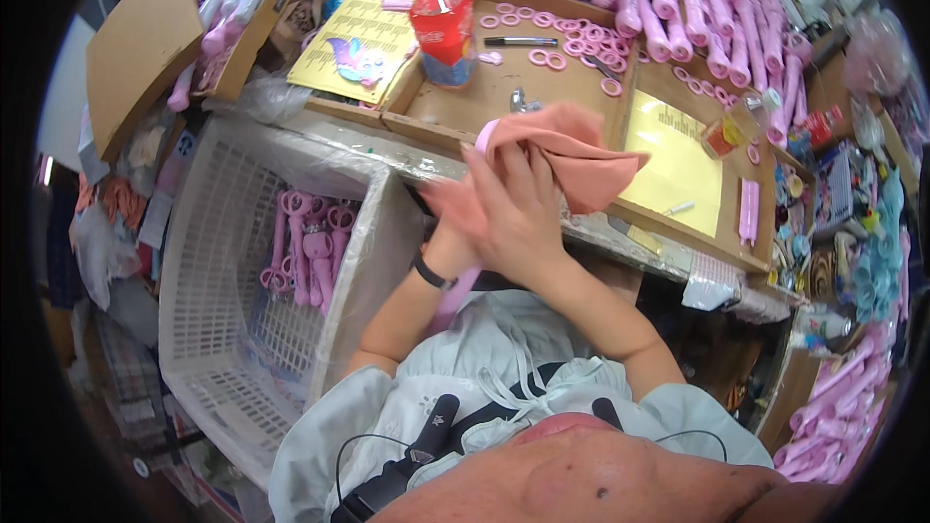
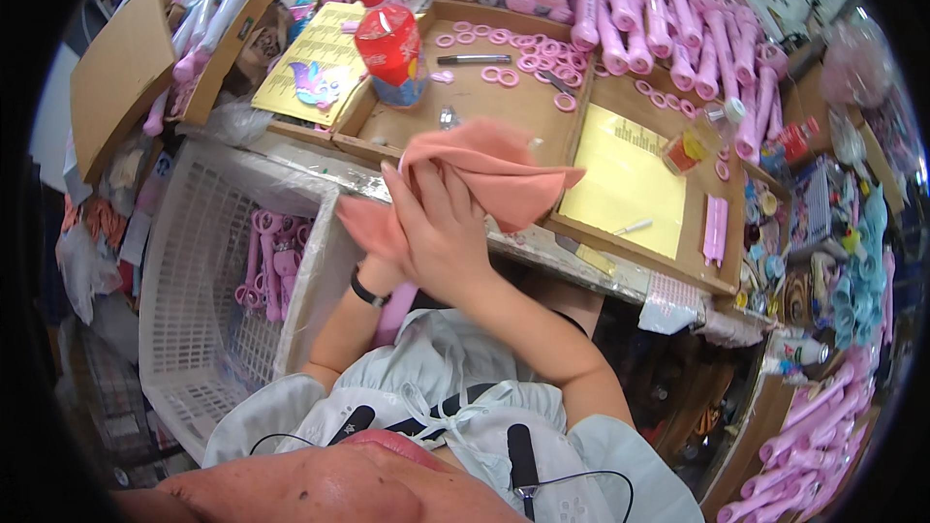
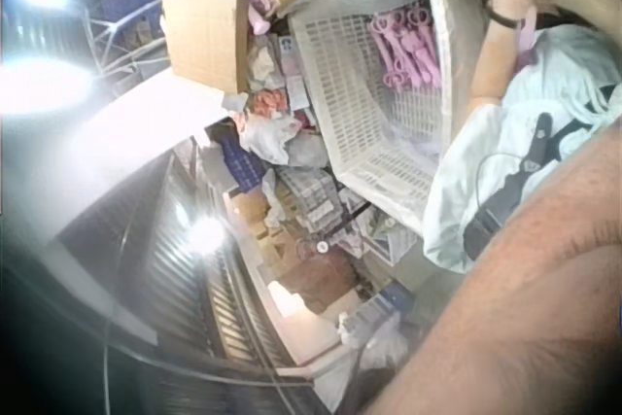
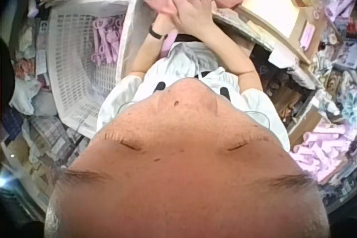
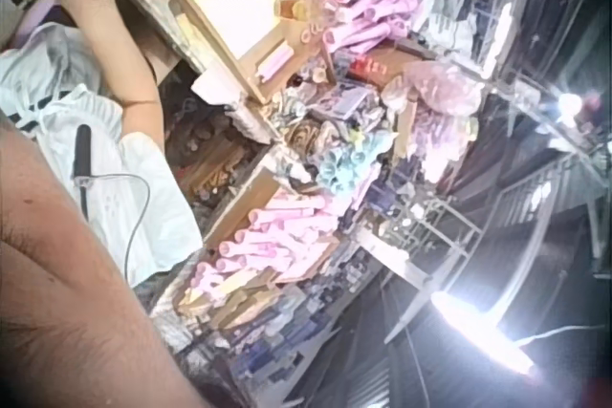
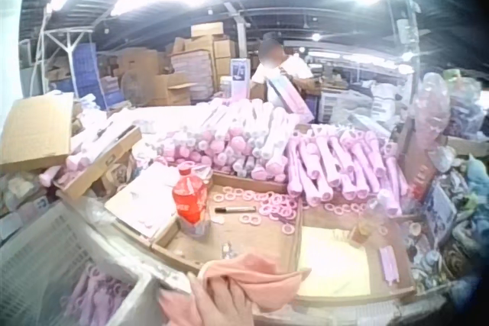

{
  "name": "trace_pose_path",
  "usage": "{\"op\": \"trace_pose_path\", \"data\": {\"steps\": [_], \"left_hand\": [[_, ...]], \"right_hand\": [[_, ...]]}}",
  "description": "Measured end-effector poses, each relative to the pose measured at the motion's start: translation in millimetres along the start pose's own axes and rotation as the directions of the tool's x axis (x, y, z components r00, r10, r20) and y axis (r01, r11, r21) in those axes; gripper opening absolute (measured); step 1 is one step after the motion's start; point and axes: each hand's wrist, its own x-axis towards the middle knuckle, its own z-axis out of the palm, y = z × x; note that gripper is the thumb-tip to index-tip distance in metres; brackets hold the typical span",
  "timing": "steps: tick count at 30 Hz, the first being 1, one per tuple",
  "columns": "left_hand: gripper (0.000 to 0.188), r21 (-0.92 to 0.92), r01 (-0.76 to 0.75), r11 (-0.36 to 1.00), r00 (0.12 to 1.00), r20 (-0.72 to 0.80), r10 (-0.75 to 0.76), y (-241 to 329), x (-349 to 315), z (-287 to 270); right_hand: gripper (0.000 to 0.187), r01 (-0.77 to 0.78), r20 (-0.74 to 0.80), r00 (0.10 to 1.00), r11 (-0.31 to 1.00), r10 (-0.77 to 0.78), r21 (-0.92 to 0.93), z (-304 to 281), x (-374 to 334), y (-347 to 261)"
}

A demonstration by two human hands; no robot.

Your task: The person assembles pink bubble maker wands by inserting a small white stick into the top of each wand, wiping the wand with a cloth, and placing it into a white basket. The person repeats this process for several wands.

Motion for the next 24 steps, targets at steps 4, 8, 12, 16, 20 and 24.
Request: {"op": "trace_pose_path", "data": {"steps": [4, 8, 12, 16, 20, 24], "left_hand": [[0.074, -0.061, 0.304, 0.951, 0.952, 0.041, -0.302, 13, -17, 9], [0.070, 0.224, 0.047, 0.973, 0.997, -0.072, -0.032, 16, -21, 3], [0.048, 0.320, -0.190, 0.928, 0.978, -0.018, 0.206, 11, -20, 9], [0.056, 0.097, 0.199, 0.975, 0.974, -0.127, -0.187, 10, -26, 16], [0.064, 0.262, -0.013, 0.965, 0.999, -0.039, 0.024, 6, -25, 13], [0.073, 0.334, 0.159, 0.929, 0.981, -0.156, -0.112, 16, -29, 15]], "right_hand": [[0.048, -0.111, -0.088, 0.989, 0.990, 0.118, 0.085, 4, 33, 24], [0.042, 0.017, -0.241, 0.969, 0.984, -0.061, -0.180, 6, 21, 12], [0.040, 0.240, -0.055, 0.965, 0.948, -0.257, -0.210, 8, 4, 12], [0.043, 0.113, -0.272, 0.953, 0.990, -0.132, -0.084, 3, 1, 39], [0.070, 0.059, -0.417, 0.907, 0.969, 0.048, 0.240, 26, -24, 19], [0.075, -0.192, -0.238, 0.830, 0.660, 0.504, 0.726, 39, -34, 15]]}}
